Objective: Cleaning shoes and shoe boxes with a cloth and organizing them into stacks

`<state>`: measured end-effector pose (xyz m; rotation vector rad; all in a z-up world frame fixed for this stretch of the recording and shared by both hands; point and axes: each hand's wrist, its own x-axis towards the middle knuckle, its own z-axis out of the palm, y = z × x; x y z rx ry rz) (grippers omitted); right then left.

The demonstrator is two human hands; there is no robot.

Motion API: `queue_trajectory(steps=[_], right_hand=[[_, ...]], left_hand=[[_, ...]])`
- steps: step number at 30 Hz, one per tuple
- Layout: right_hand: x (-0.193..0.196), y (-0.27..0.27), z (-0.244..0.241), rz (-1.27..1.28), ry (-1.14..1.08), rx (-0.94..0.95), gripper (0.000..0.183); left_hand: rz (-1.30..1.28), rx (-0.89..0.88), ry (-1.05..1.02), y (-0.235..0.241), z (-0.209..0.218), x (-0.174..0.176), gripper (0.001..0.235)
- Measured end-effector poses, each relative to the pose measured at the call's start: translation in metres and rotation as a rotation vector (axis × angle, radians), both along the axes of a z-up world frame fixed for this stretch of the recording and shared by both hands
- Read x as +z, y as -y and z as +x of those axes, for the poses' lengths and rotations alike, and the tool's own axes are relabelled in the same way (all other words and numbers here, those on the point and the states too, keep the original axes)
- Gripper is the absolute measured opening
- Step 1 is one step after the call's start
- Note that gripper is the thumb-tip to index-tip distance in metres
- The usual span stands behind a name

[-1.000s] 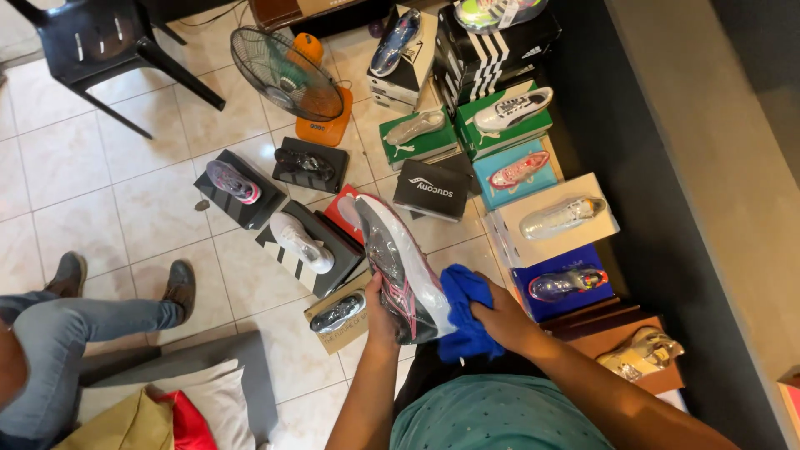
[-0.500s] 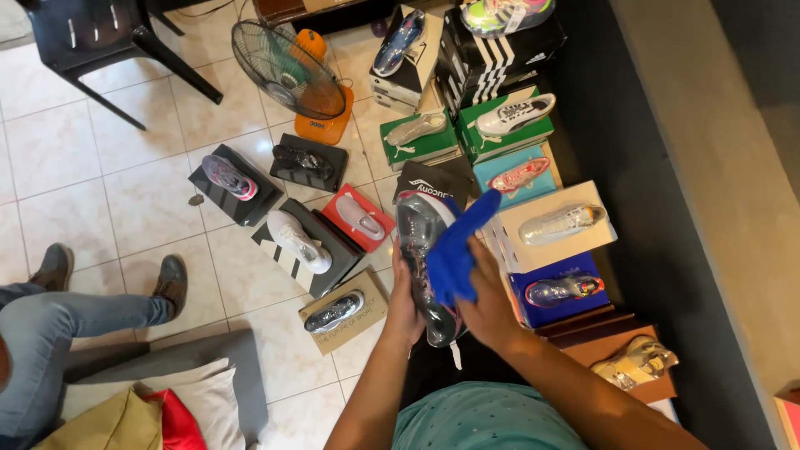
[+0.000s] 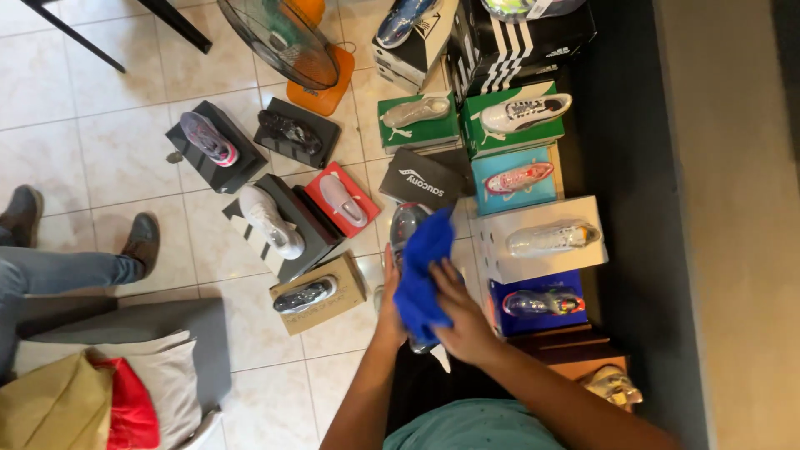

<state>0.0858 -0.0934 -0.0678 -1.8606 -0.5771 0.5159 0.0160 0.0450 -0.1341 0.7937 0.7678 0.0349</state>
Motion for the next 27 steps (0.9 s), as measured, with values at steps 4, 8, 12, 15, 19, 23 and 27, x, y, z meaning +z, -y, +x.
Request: queue_trajectory(steps=[4,8,12,15,19,23,27], right_hand=[[-0.047,0.029,0.007,0.043,0.054,0.025,0.039],[-0.102,0.050,0.032,-0.186,-0.078,-0.073,0.050],[-0.182,0.058,0.066,-0.274,-0.504,-0.412,0.046],[-0.217,0.036,0.099,-0.086,-0.593,-0.549,0.037],[-0.305,0.010,0.150,-0.201,-0.470,-0.224,0.040],[-0.454,0.000,0.156,-1.066,-0.160,0.063,0.089],[-0.571,-0.020,0.143,-0.753,0.303,0.215,0.095]], left_hand=[[-0.091,-0.055,-0.185,0.021,0.017,0.032,0.064],[-0.325,0.055,-0.332,0.027,0.003,-0.007,0.065],[-0.344,0.209,-0.394,0.024,-0.014,-0.061,0.068],[-0.355,0.232,-0.391,0.006,-0.042,-0.135,0.055],[-0.529,0.283,-0.458,-0.023,-0.082,-0.274,0.055],[-0.140,0.185,-0.256,-0.050,-0.032,-0.358,0.041],[-0.119,0.292,-0.424,-0.059,0.018,-0.449,0.061]])
